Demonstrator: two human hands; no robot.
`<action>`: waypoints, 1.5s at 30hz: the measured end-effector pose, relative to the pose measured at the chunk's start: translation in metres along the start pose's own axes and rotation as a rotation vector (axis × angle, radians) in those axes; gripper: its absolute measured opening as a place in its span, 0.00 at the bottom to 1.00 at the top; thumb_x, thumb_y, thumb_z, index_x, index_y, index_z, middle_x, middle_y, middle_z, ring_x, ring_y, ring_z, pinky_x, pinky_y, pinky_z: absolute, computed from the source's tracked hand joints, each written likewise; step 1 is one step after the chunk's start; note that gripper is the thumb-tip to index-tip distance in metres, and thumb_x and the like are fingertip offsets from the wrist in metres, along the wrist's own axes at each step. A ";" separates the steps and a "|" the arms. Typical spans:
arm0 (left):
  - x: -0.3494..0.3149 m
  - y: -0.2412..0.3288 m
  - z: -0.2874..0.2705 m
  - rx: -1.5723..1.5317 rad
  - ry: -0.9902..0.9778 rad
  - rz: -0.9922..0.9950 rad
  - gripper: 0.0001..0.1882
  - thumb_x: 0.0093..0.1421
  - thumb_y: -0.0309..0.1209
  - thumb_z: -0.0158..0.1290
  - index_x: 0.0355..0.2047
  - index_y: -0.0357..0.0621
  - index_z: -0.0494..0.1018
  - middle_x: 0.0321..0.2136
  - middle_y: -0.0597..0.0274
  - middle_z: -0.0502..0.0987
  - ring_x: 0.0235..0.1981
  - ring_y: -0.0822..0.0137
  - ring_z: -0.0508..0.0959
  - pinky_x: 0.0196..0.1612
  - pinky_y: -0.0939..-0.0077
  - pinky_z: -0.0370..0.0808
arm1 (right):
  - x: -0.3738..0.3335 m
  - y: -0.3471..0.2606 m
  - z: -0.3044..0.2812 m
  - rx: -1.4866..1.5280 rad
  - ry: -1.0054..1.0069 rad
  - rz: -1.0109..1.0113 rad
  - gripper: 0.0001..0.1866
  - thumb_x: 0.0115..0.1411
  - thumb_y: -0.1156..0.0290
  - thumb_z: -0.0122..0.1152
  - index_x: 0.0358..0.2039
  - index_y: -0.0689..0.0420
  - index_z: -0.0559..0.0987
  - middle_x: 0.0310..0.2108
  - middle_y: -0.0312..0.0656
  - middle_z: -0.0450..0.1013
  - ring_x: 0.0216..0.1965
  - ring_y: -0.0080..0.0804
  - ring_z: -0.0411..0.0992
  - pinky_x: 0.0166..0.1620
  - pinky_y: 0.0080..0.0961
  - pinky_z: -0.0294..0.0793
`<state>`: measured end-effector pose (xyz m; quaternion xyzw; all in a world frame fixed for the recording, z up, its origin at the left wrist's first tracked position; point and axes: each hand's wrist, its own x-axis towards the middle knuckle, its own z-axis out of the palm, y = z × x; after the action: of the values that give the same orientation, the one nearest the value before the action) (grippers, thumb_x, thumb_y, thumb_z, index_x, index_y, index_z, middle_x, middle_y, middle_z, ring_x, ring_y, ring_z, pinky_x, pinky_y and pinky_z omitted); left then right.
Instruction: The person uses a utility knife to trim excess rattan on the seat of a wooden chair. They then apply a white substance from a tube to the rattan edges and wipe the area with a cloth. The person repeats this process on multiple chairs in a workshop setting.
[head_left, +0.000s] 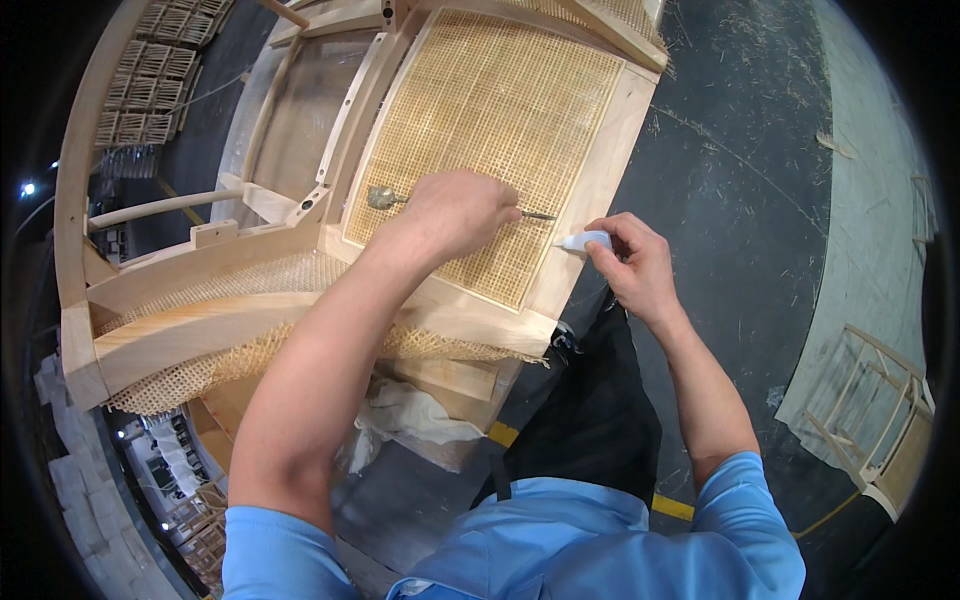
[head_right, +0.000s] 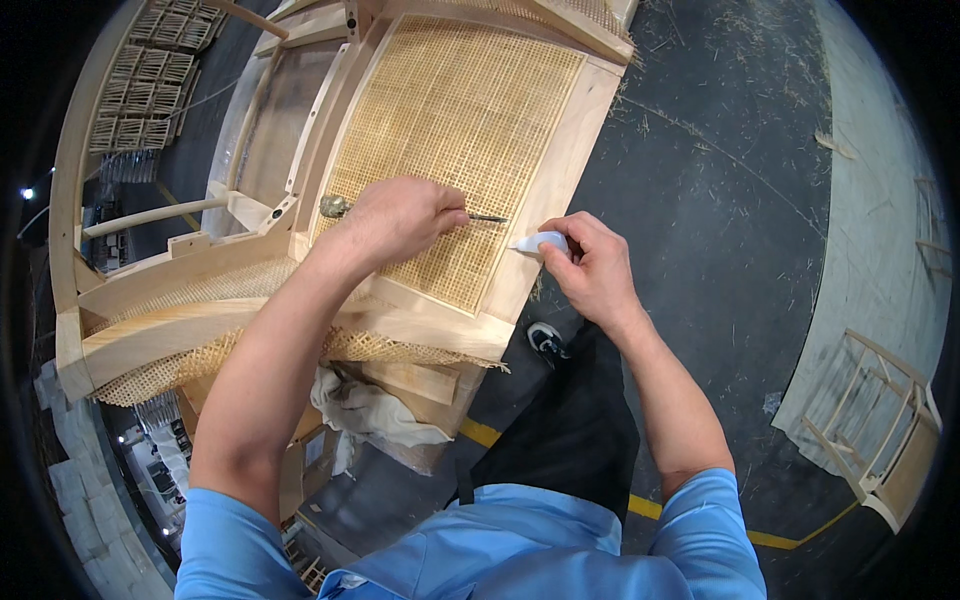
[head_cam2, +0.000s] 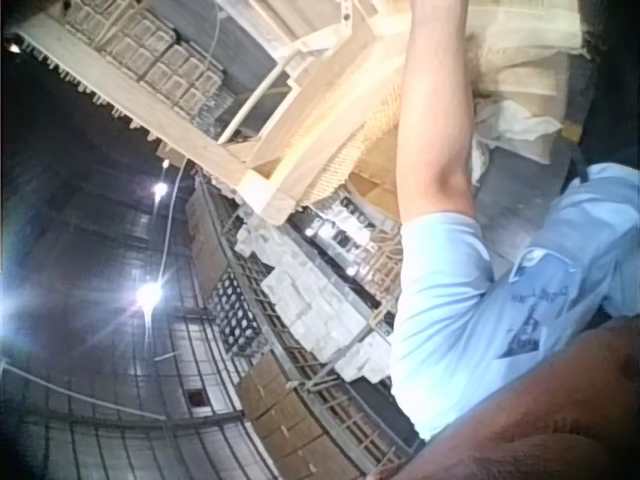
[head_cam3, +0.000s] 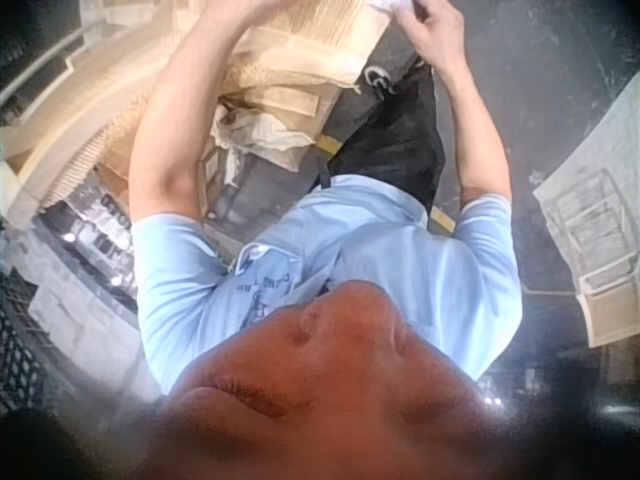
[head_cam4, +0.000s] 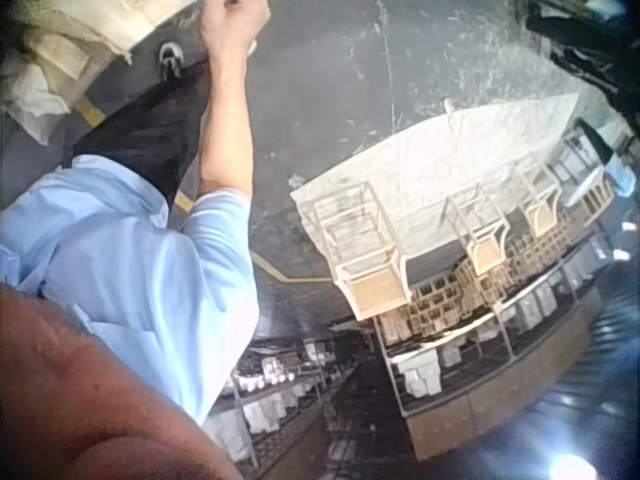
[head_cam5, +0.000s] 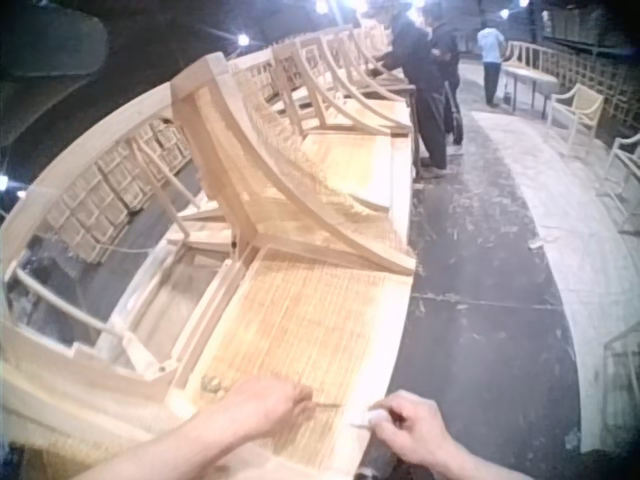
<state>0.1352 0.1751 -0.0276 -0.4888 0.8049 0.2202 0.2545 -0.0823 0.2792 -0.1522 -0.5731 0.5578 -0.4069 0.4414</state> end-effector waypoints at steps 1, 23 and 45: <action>0.000 -0.001 0.000 0.002 -0.004 0.000 0.17 0.71 0.45 0.49 0.42 0.47 0.80 0.33 0.54 0.83 0.37 0.50 0.83 0.44 0.54 0.78 | 0.000 0.000 -0.001 -0.001 -0.011 0.005 0.10 0.60 0.73 0.65 0.41 0.62 0.83 0.31 0.37 0.75 0.29 0.21 0.71 0.33 0.21 0.71; 0.002 0.006 0.002 0.042 -0.115 -0.073 0.18 0.72 0.47 0.48 0.48 0.52 0.81 0.37 0.58 0.85 0.41 0.57 0.84 0.49 0.58 0.80 | 0.045 0.006 -0.020 -0.066 0.181 -0.071 0.11 0.58 0.72 0.66 0.40 0.63 0.83 0.30 0.43 0.75 0.28 0.29 0.74 0.34 0.26 0.74; 0.016 0.012 0.002 0.065 -0.247 -0.062 0.20 0.73 0.47 0.47 0.54 0.55 0.81 0.44 0.59 0.84 0.46 0.56 0.83 0.53 0.59 0.78 | -0.008 0.005 -0.022 0.487 0.355 0.134 0.11 0.65 0.76 0.65 0.47 0.66 0.81 0.34 0.32 0.75 0.31 0.13 0.69 0.34 0.14 0.69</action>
<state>0.1186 0.1707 -0.0381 -0.4739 0.7587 0.2444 0.3742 -0.1051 0.2865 -0.1508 -0.3325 0.5487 -0.5923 0.4875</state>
